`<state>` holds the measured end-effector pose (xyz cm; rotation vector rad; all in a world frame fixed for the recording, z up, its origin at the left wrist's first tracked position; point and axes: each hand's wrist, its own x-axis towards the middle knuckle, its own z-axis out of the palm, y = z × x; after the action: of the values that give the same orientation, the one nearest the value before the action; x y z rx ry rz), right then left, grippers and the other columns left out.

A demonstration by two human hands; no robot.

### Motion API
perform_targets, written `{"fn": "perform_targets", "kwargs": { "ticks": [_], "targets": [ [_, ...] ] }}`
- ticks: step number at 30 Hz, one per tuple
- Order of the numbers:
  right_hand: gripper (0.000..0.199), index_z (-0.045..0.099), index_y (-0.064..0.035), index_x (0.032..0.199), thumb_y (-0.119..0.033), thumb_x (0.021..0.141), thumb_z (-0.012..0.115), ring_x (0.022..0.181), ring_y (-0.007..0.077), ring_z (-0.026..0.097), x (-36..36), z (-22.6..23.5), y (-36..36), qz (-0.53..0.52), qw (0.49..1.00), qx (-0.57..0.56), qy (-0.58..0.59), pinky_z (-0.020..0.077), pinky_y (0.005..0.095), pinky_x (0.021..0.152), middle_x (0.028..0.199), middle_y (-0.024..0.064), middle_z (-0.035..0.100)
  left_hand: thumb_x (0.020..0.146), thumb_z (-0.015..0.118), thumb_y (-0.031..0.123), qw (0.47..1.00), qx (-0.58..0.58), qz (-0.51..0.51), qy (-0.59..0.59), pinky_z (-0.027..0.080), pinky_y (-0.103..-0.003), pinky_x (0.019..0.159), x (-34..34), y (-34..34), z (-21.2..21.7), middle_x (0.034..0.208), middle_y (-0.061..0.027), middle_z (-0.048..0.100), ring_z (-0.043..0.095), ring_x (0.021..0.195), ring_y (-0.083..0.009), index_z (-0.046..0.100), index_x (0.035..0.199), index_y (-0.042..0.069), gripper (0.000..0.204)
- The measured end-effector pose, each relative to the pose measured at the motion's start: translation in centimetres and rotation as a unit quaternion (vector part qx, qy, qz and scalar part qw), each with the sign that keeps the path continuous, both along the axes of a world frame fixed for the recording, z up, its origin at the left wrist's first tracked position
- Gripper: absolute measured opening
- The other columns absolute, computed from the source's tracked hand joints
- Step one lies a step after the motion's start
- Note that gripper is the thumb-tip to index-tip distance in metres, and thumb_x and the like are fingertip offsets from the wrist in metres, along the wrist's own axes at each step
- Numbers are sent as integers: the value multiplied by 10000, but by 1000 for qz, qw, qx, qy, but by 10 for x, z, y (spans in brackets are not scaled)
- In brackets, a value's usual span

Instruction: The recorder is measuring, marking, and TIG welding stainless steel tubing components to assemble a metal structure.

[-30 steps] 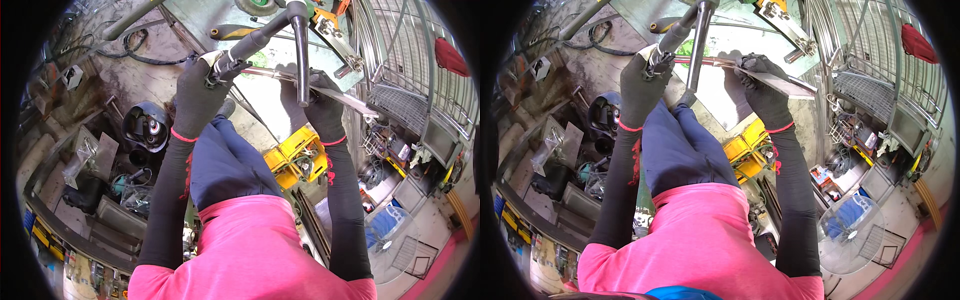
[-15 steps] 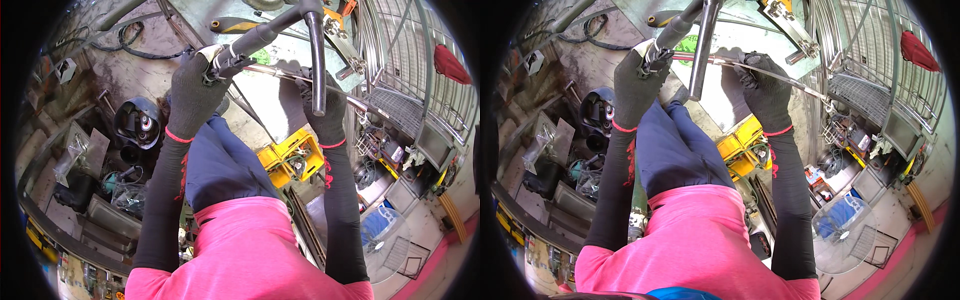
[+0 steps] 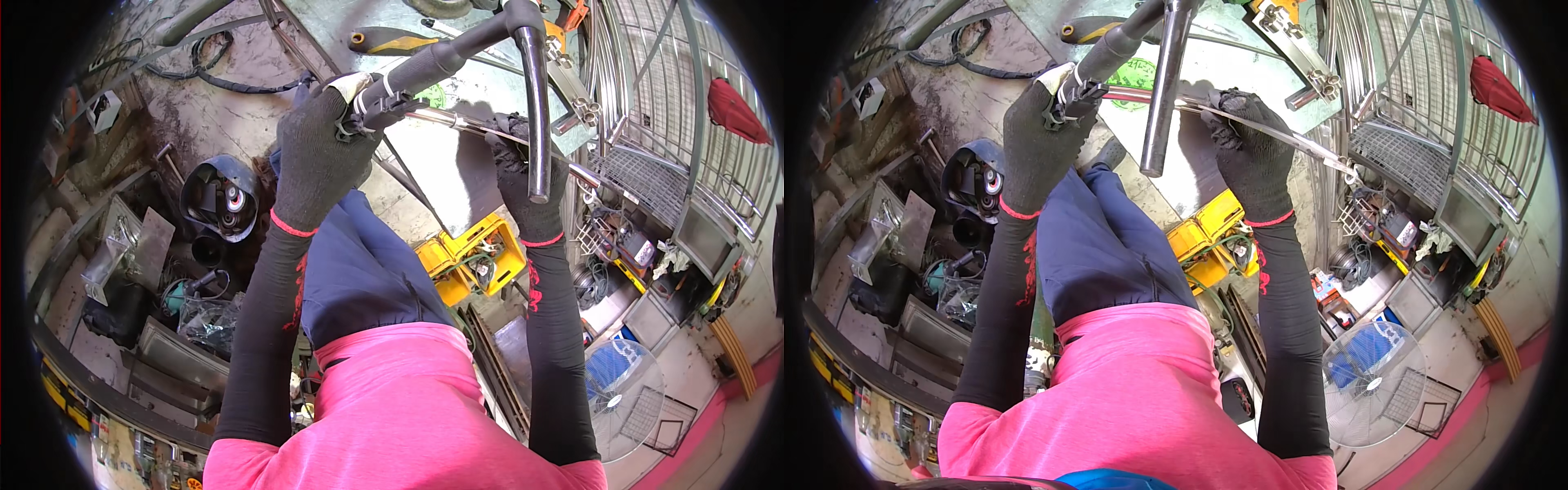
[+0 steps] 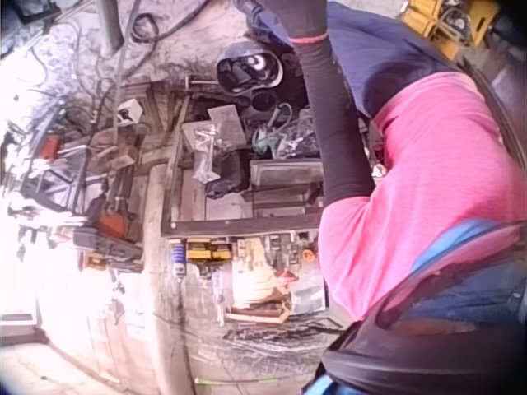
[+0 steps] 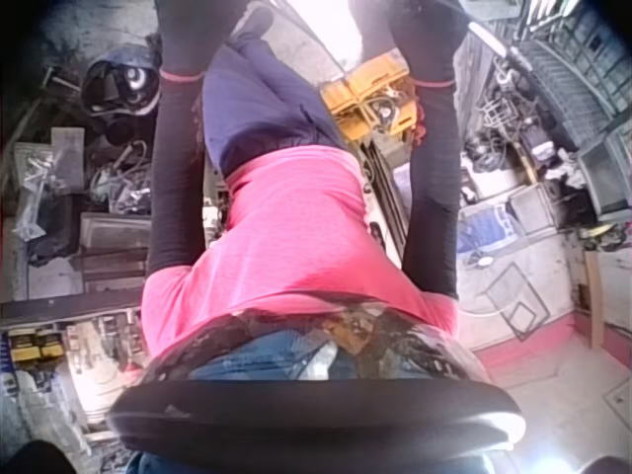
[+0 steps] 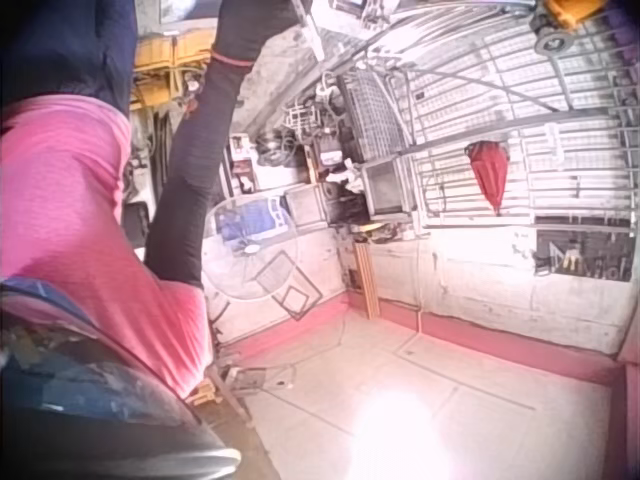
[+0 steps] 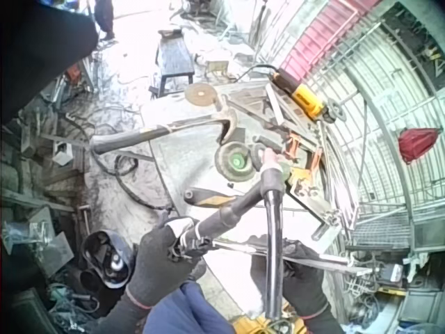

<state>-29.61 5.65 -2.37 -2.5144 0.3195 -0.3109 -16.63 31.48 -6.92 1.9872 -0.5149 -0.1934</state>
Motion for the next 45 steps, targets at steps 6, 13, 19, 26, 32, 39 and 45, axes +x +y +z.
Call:
{"fn": "perform_targets", "kwargs": {
  "ticks": [6, 13, 19, 26, 32, 39, 45],
  "targets": [
    [173, 778, -56, 1026, -147, 903, 858, 878, 319, 770, 3, 6, 2, -2, 1000, -17, 16, 611, 389, 783, 955, 116, 777, 882, 865, 94, 1000, -1, 4, -16, 607, -362, 783, 0, -1, -1, 1055, -135, 774, 784, 908, -231, 707, 1310, 34, 460],
    [165, 771, -67, 1022, -148, 906, 856, 907, 312, 770, 3, 3, 3, -5, 1000, -26, 12, 614, 390, 801, 974, 107, 780, 883, 871, 118, 1000, 9, -7, 1, 605, -359, 785, 2, -1, 4, 1048, -132, 771, 783, 916, -234, 698, 1318, 33, 476],
    [175, 757, -86, 1057, -140, 915, 843, 931, 306, 772, 6, 5, 4, 16, 997, -75, -3, 621, 399, 826, 993, 99, 786, 890, 871, 124, 1000, -4, -9, 18, 601, -346, 769, 3, -1, 7, 1030, -111, 769, 769, 881, -193, 690, 1329, 28, 485],
    [162, 750, -93, 1039, -138, 911, 840, 948, 319, 773, 5, 5, 5, 14, 998, -58, 6, 621, 413, 839, 1007, 98, 788, 895, 850, 105, 1000, -6, -16, 17, 603, -334, 768, 4, -1, 1, 1030, -103, 775, 762, 866, -176, 680, 1354, 23, 497],
    [171, 746, -95, 1028, -170, 908, 841, 940, 326, 768, 3, 5, 5, 10, 995, -93, 21, 617, 419, 819, 985, 98, 779, 885, 846, 93, 1000, -3, -2, 1, 600, -321, 755, 2, -2, 4, 1014, -99, 777, 760, 850, -163, 690, 1340, 16, 487],
    [173, 742, -96, 1023, -189, 910, 834, 921, 329, 769, 6, -1, 4, 11, 995, -91, -29, 615, 422, 799, 989, 98, 775, 900, 861, 130, 996, -12, 17, 92, 572, -312, 705, 3, 6, 6, 894, -91, 741, 724, 790, -148, 706, 1251, -18, 411],
    [199, 787, -65, 1094, -181, 941, 836, 954, 317, 795, 7, 3, 5, 16, 992, -121, -11, 621, 374, 823, 1036, 131, 796, 968, 736, 53, 952, -218, 138, 167, 537, -275, 668, 2, 31, 20, 953, -51, 755, 672, 795, -95, 706, 1193, -32, 243]
  ]
}}
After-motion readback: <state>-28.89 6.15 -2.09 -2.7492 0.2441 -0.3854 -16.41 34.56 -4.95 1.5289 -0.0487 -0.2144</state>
